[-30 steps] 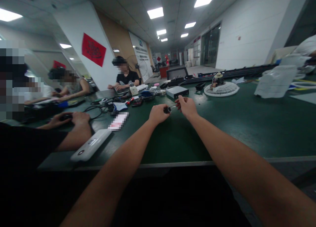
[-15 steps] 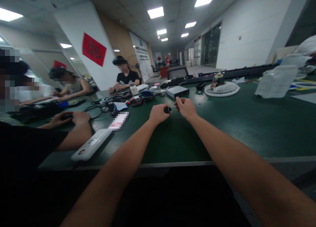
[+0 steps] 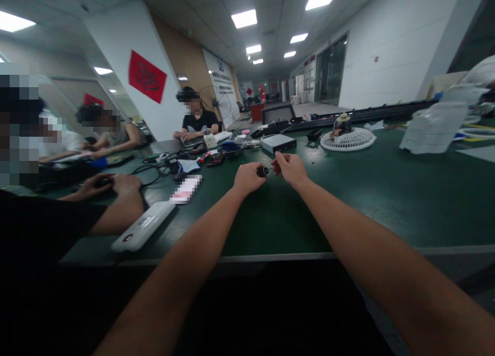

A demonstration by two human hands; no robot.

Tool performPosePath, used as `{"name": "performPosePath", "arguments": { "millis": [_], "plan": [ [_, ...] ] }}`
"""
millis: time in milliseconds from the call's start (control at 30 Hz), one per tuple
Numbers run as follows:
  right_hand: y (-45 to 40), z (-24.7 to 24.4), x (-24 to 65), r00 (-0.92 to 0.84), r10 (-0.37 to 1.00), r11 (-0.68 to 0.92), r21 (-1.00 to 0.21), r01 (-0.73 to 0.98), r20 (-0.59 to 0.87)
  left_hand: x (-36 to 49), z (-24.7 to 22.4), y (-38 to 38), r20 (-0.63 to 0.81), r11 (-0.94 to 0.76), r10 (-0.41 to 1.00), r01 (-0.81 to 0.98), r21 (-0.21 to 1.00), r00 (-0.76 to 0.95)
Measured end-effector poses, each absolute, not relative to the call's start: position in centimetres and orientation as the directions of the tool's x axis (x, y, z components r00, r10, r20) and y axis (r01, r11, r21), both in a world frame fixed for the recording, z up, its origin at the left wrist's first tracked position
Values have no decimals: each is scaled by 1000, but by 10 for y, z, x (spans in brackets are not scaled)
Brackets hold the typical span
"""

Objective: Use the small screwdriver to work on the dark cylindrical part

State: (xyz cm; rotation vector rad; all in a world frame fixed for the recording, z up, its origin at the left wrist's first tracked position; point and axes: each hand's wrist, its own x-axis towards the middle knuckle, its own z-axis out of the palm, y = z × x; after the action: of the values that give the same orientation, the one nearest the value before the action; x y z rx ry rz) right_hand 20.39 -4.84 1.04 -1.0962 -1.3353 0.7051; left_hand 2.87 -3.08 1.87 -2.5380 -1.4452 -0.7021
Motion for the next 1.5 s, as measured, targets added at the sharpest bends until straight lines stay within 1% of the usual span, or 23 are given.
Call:
{"name": "performPosePath", "arguments": {
  "millis": [100,200,300,400,467,567,667,767,867,967,1033,1067,1133,1233,1300,1400,1433,1500],
  "plan": [
    [-47,11,204,176,904,378,-920,98,390,28,18,-30,471,-533,774,838,121,424],
    [-45,10,206,231,898,345,-926,155,374,28,18,-30,460,-533,779,837,127,426],
    [-45,10,206,218,909,315,-928,198,355,29,18,-30,444,-528,785,841,115,432],
    [-45,10,205,191,922,323,-941,105,338,29,19,-31,454,-532,779,839,116,432],
    [-44,10,206,215,918,330,-942,55,334,29,19,-31,460,-528,781,840,124,422],
    [-44,11,206,265,903,317,-941,119,337,28,17,-29,457,-532,779,839,117,430],
    [-44,10,206,244,913,282,-939,197,326,28,16,-28,457,-547,767,831,98,451],
    [-45,10,204,206,931,280,-952,123,301,28,16,-28,459,-542,770,834,103,443],
    [-45,11,204,222,925,304,-951,47,307,28,17,-28,456,-528,782,841,123,424],
    [-45,10,206,252,910,311,-944,114,330,28,16,-28,446,-526,787,842,121,427],
    [-45,10,206,236,912,298,-938,176,334,28,15,-27,442,-540,777,835,106,447],
    [-45,10,205,221,918,292,-939,182,329,28,14,-26,443,-549,771,830,99,457],
    [-46,11,205,205,928,291,-948,128,312,28,13,-25,450,-556,764,825,97,462],
    [-45,11,204,236,921,310,-950,37,309,28,12,-24,463,-547,766,830,104,446],
    [-45,11,205,258,909,319,-945,75,327,28,12,-23,464,-546,765,832,100,447],
    [-45,10,206,252,903,307,-933,187,348,28,12,-23,450,-554,763,828,86,464],
    [-45,10,206,246,906,303,-934,191,344,28,12,-23,446,-553,765,829,83,465],
    [-45,10,207,240,917,293,-946,137,319,28,13,-24,446,-543,770,836,83,456]
  ]
}}
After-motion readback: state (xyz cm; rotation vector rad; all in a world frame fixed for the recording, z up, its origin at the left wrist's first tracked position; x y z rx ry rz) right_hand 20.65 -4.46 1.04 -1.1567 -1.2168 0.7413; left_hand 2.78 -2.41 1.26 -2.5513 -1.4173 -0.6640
